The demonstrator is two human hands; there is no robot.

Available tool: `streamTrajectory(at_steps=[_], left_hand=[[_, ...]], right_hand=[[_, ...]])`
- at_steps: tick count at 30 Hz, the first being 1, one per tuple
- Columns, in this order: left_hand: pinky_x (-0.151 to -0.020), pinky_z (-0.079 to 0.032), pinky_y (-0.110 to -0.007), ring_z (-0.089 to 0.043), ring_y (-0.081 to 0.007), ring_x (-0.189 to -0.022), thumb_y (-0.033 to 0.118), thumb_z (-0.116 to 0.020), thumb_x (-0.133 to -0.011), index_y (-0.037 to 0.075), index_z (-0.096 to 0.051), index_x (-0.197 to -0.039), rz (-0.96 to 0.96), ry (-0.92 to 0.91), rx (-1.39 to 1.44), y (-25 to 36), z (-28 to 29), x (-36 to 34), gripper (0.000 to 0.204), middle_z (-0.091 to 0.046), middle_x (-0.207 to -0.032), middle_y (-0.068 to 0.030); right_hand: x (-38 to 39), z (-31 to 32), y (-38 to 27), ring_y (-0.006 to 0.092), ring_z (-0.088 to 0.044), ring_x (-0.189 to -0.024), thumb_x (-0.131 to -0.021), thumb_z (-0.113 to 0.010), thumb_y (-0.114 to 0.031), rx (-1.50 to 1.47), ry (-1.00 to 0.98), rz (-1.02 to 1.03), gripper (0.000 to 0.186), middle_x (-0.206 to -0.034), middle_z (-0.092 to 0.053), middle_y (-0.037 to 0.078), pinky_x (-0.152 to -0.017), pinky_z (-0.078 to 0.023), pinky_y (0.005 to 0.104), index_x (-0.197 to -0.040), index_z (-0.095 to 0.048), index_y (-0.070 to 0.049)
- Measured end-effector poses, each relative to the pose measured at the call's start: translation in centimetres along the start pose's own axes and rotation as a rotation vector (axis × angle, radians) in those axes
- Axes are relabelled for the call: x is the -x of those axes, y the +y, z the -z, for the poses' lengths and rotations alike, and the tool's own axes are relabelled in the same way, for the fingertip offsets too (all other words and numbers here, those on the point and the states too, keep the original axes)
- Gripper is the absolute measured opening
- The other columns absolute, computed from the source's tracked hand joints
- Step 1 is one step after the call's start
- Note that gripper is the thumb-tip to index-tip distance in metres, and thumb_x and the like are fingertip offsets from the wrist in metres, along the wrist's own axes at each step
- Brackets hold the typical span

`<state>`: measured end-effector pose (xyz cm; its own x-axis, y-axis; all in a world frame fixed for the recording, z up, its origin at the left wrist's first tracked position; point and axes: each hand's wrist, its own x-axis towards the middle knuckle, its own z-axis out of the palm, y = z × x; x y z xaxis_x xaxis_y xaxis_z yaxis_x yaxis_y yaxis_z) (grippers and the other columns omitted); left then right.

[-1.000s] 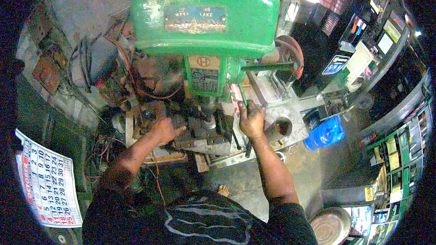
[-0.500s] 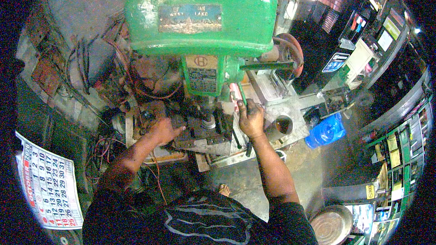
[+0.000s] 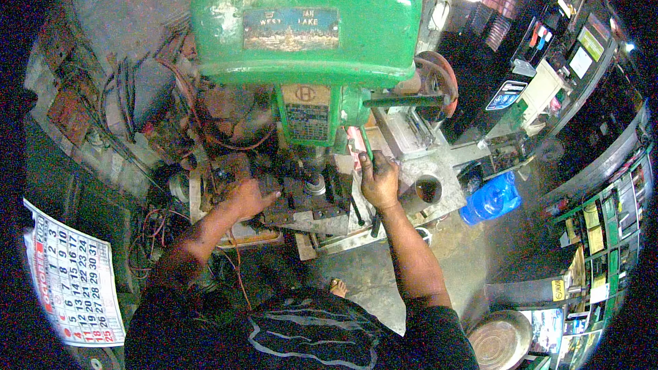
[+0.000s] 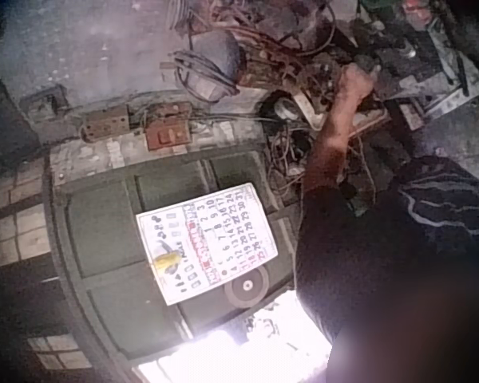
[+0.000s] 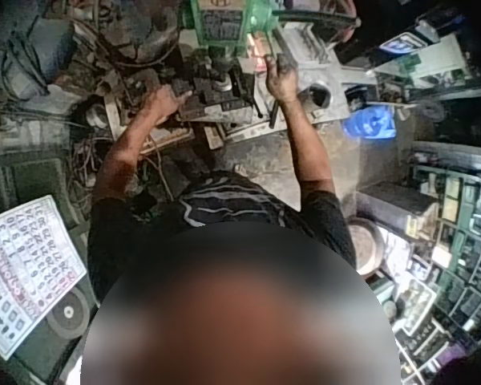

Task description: The person operates a green drill press to drill holes into a metal workpiece. They repeatedly lower the drill with the right hand while holding the workpiece with the left, then lift the drill and reposition the workpiece for the next hole.

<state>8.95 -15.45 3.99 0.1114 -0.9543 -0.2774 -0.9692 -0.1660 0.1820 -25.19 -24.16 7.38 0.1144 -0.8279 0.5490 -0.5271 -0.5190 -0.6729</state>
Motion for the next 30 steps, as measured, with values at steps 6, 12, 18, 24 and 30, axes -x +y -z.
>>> streamTrajectory(at_steps=[6, 12, 18, 24, 30], left_hand=[[-0.092, -0.059, -0.053, -0.075, -0.0445, -0.098, 0.076, -0.060, -0.092, -0.008, -0.077, -0.097, 0.012, -0.013, 0.013, -0.05, -0.07, -0.11, 0.085, -0.076, -0.098, -0.0280], [-0.091, -0.059, -0.053, -0.074, -0.0452, -0.099, 0.075, -0.061, -0.092, -0.008, -0.075, -0.100, -0.016, -0.001, 0.003, -0.24, -0.23, -0.25, 0.085, -0.076, -0.101, -0.0284], [-0.091, -0.059, -0.053, -0.074, -0.0452, -0.099, 0.074, -0.062, -0.092, -0.009, -0.075, -0.101, 0.004, -0.023, 0.009, -0.14, -0.07, -0.20, 0.084, -0.075, -0.101, -0.0298], [-0.091, -0.059, -0.053, -0.075, -0.0455, -0.096, 0.073, -0.063, -0.092, -0.009, -0.076, -0.094, 0.001, -0.023, 0.008, 0.00, 0.10, -0.11, 0.084, -0.076, -0.095, -0.0298], [-0.092, -0.059, -0.052, -0.075, -0.0449, -0.097, 0.074, -0.063, -0.092, -0.008, -0.076, -0.096, -0.024, 0.037, 0.025, -0.29, -0.43, -0.17, 0.083, -0.076, -0.096, -0.0288]], right_hand=[[-0.03, -0.12, 0.21, 0.0476, -0.064, -0.069, -0.107, -0.061, -0.035, 0.013, 0.013, 0.015, 0.040, -0.069, -0.063, 0.023, -0.064, -0.047, 0.0537, -0.089, -0.065, 0.000], [0.18, -0.37, 0.55, 0.0479, -0.063, -0.070, -0.107, -0.061, -0.036, -0.013, 0.023, 0.002, 0.039, -0.069, -0.063, 0.022, -0.065, -0.047, 0.0544, -0.090, -0.067, -0.001], [0.16, -0.33, 0.55, 0.0465, -0.064, -0.070, -0.107, -0.061, -0.036, 0.021, 0.011, -0.009, 0.038, -0.071, -0.065, 0.021, -0.067, -0.047, 0.0535, -0.093, -0.068, -0.001], [0.19, 0.09, 0.03, 0.0463, -0.065, -0.070, -0.107, -0.060, -0.034, -0.019, -0.011, -0.031, 0.036, -0.070, -0.065, 0.022, -0.067, -0.048, 0.0530, -0.093, -0.068, -0.001], [-0.06, -0.04, -0.04, 0.0466, -0.065, -0.068, -0.107, -0.061, -0.033, 0.029, 0.022, 0.047, 0.036, -0.069, -0.065, 0.022, -0.063, -0.049, 0.0521, -0.092, -0.068, -0.001]])
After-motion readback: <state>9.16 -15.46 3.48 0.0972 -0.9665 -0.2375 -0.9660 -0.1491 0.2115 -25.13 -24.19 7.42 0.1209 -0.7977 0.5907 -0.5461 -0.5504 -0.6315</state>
